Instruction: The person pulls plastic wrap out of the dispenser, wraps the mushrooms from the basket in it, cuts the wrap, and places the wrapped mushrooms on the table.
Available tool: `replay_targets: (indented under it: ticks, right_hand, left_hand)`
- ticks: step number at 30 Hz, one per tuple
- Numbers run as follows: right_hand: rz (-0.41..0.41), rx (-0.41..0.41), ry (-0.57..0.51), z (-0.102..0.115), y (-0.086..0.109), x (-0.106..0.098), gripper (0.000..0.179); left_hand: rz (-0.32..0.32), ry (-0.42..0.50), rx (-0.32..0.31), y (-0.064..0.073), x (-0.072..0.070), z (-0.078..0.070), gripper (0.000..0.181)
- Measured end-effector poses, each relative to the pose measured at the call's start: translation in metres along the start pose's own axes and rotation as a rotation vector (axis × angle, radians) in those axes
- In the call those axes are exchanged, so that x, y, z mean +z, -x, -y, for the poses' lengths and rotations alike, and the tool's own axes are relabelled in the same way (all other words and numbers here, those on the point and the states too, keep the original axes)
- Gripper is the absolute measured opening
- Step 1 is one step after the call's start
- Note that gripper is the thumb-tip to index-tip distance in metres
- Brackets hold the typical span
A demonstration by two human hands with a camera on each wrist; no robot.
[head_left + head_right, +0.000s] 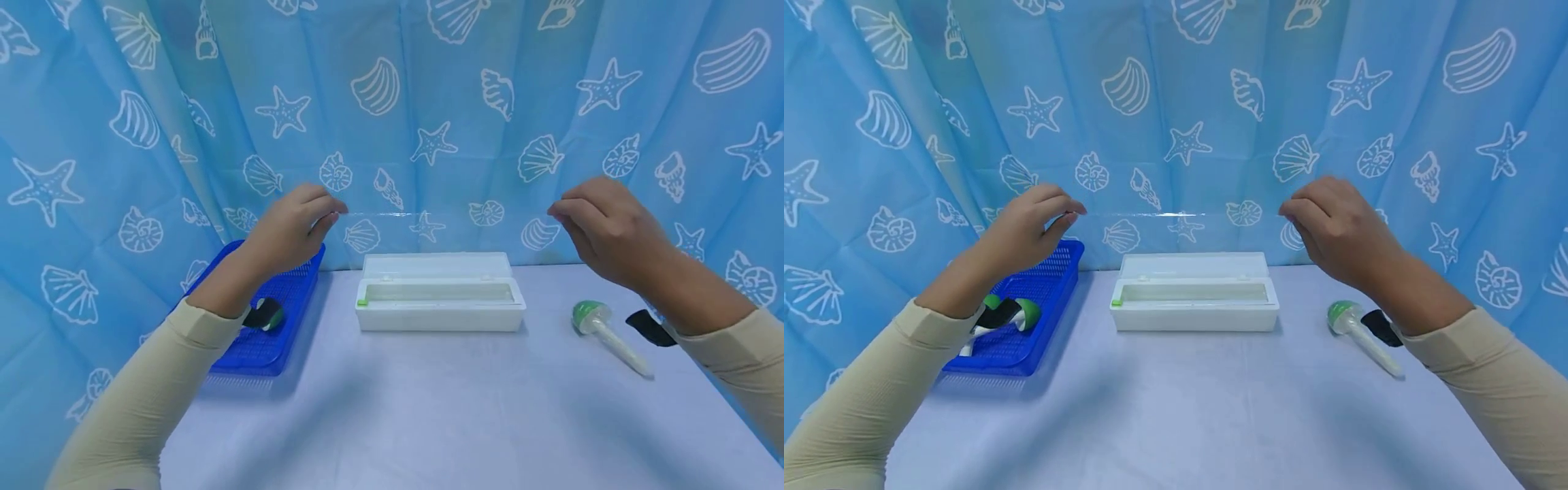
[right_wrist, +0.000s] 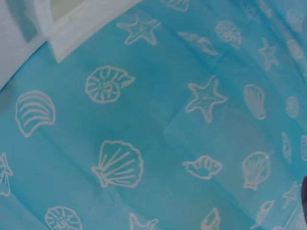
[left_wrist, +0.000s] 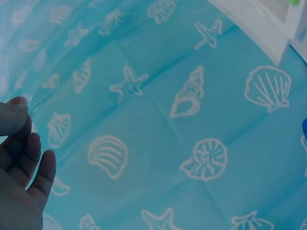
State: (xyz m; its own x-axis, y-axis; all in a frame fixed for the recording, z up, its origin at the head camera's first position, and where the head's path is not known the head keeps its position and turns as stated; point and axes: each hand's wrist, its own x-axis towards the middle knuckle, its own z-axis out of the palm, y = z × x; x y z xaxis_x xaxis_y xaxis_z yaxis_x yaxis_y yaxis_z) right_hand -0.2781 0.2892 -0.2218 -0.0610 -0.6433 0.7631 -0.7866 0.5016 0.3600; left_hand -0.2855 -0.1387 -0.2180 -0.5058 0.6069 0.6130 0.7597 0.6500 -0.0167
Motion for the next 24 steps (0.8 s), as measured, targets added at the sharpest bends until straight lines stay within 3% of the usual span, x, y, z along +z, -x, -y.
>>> replay_targets:
  ticks: [6,12,15,19,22,23,24]
  right_hand:
    - [0.059,0.013,-0.048,0.020,0.013,-0.022,0.049]
    - [0.220,0.095,-0.040,0.034,0.038,-0.039,0.060]
    - [0.286,0.129,-0.097,0.043,0.052,-0.045,0.061]
    - [0.409,0.221,-0.174,0.058,0.076,-0.052,0.056]
    - [0.530,0.311,-0.232,0.068,0.094,-0.052,0.016]
    - [0.584,0.339,-0.256,0.071,0.099,-0.051,0.009]
    - [0.643,0.368,-0.297,0.074,0.104,-0.048,0.015]
  left_hand:
    - [0.019,0.067,0.062,0.022,-0.008,-0.025,0.017]
    - [0.117,0.222,0.017,0.054,0.002,-0.061,0.020]
    - [0.169,0.349,-0.003,0.075,0.017,-0.079,0.020]
    - [0.228,0.547,-0.021,0.105,0.050,-0.099,0.020]
    - [0.279,0.619,-0.001,0.125,0.079,-0.111,0.020]
    - [0.303,0.623,0.013,0.132,0.087,-0.114,0.020]
    - [0.329,0.623,0.019,0.138,0.093,-0.117,0.020]
